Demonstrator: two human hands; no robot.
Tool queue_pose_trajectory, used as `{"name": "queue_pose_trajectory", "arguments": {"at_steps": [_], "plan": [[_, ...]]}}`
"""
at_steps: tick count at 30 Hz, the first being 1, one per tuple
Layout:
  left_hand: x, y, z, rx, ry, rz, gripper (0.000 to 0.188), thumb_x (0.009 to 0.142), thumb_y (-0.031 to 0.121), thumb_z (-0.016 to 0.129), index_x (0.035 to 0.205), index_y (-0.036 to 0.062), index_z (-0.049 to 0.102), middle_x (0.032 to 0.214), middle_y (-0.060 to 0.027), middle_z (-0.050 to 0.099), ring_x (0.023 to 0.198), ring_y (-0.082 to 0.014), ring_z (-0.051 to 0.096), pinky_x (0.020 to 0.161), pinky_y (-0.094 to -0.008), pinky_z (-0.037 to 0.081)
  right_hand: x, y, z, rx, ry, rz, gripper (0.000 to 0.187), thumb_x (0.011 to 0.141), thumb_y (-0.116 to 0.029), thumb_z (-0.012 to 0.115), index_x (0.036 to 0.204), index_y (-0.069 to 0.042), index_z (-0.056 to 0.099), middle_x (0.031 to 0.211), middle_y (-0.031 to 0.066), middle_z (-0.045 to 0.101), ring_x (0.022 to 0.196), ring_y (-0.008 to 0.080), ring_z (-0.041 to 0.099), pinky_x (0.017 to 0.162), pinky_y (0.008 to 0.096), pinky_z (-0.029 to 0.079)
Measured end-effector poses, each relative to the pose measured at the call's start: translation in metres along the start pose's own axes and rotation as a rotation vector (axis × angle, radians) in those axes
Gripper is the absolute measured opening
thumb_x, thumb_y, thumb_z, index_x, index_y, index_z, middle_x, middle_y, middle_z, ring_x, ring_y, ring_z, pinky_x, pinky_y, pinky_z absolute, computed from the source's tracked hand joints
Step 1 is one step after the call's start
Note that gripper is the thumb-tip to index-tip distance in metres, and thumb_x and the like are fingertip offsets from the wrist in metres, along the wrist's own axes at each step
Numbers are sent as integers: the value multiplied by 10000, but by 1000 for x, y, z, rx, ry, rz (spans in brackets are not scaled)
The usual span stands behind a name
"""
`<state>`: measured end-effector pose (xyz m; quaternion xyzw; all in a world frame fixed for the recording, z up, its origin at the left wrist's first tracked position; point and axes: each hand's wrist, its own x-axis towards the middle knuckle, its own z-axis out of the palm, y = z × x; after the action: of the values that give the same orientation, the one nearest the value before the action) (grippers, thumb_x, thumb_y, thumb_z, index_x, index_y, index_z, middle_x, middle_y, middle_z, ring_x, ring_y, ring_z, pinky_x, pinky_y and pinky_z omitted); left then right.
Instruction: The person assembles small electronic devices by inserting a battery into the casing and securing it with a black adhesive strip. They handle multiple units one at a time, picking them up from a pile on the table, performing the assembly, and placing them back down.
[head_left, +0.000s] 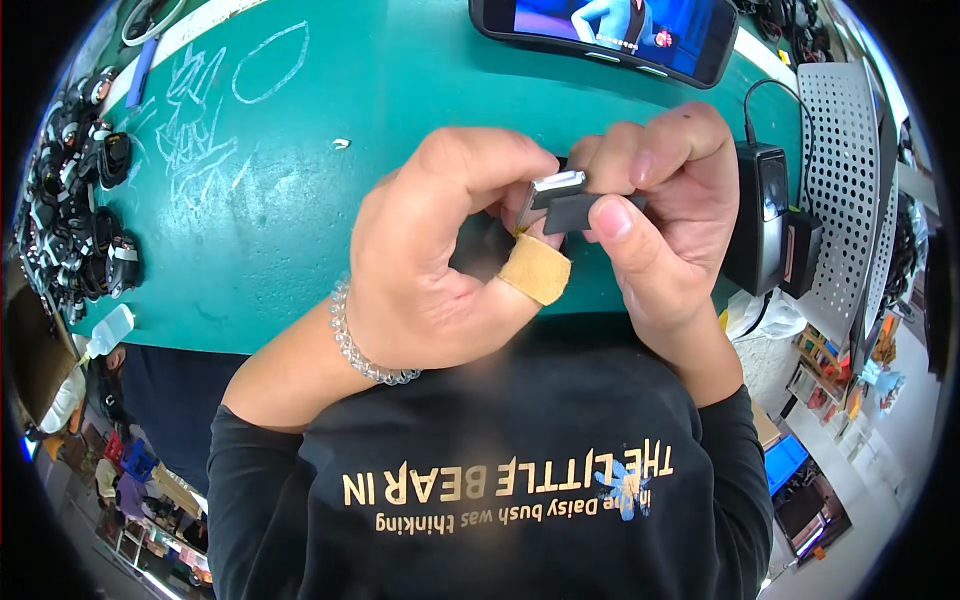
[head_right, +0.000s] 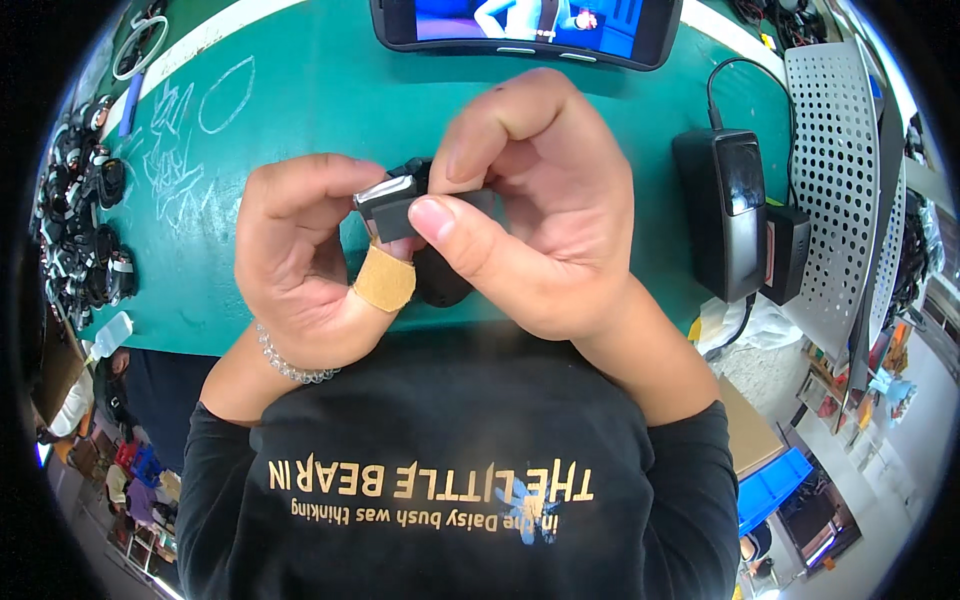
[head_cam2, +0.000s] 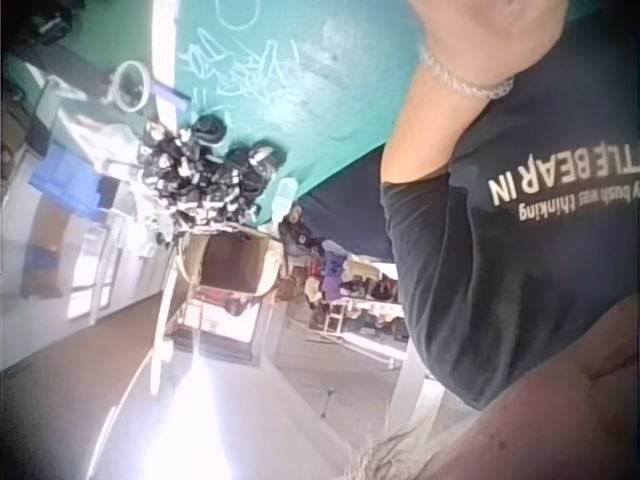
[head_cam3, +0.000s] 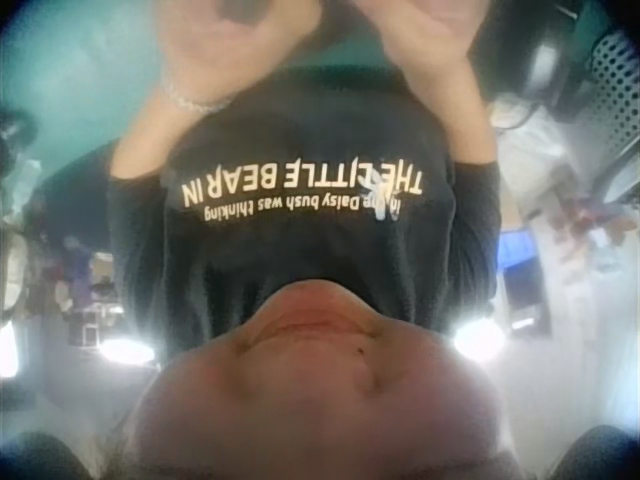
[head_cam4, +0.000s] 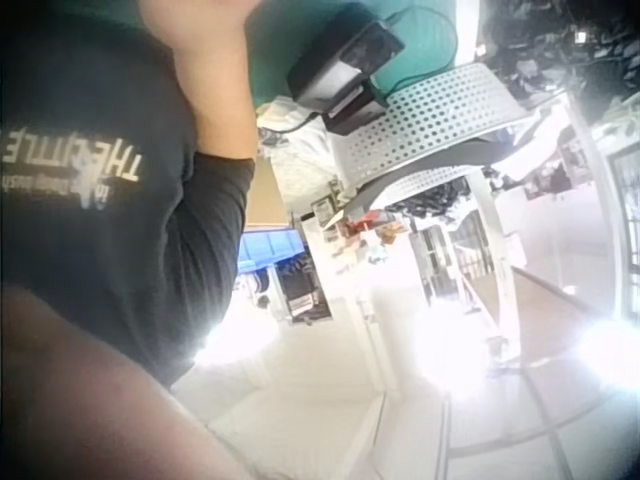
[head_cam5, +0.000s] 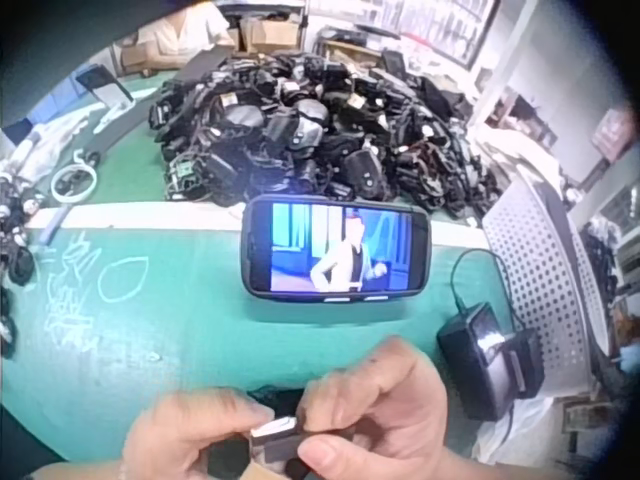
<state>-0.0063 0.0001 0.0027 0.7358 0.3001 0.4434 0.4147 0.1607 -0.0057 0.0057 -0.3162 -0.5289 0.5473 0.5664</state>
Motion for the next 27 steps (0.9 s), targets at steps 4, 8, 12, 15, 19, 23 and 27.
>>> {"name": "queue_pose_trajectory", "arguments": {"at_steps": [4,8,12,15,19,23,27], "plan": [[1,0,-1,13,-19,34,428,774,-27,675,1109,-18,409,931,-110,586,821,-128,605,731,-235,477,0,-1,-4,-31,-12,-10,283,829,-69,619,936,-91,358,653,32,446,560,125,378,553,271,341],[1,0,-1,36,-26,52,424,772,-28,678,1103,-15,414,942,-117,587,809,-134,607,718,-235,478,0,-2,-5,-53,-29,-16,290,829,-71,624,942,-98,358,643,28,439,561,125,381,553,275,341],[1,-2,1,15,8,95,406,773,-31,666,1093,-21,417,901,-127,588,759,-153,600,653,-244,475,-1,-3,-5,-94,-36,-29,307,821,-55,635,949,-100,359,654,32,451,569,136,395,559,281,353],[3,-5,0,-33,-5,95,402,771,-35,655,1098,-18,422,853,-133,587,713,-168,589,605,-258,468,-1,-5,-6,-118,-42,-39,314,816,-26,633,954,-101,361,666,38,467,578,145,408,566,286,366],[6,-8,3,-69,42,156,429,681,-73,671,1053,1,469,774,-117,589,592,-212,567,509,-294,452,-4,2,-6,-100,-19,-186,307,757,69,649,957,-18,434,733,63,501,608,147,495,563,276,420],[6,-10,7,-79,86,155,437,639,-89,679,1019,8,487,746,-103,586,539,-241,560,465,-312,444,-3,5,-8,-117,-20,-276,301,729,104,665,957,25,485,770,69,508,623,156,542,556,271,446],[6,-10,7,-73,89,174,437,638,-88,680,1017,7,484,728,-98,579,538,-248,563,463,-314,442,-3,4,-8,-156,-25,-306,291,731,104,667,944,20,488,768,73,516,616,163,549,546,274,448]]}}
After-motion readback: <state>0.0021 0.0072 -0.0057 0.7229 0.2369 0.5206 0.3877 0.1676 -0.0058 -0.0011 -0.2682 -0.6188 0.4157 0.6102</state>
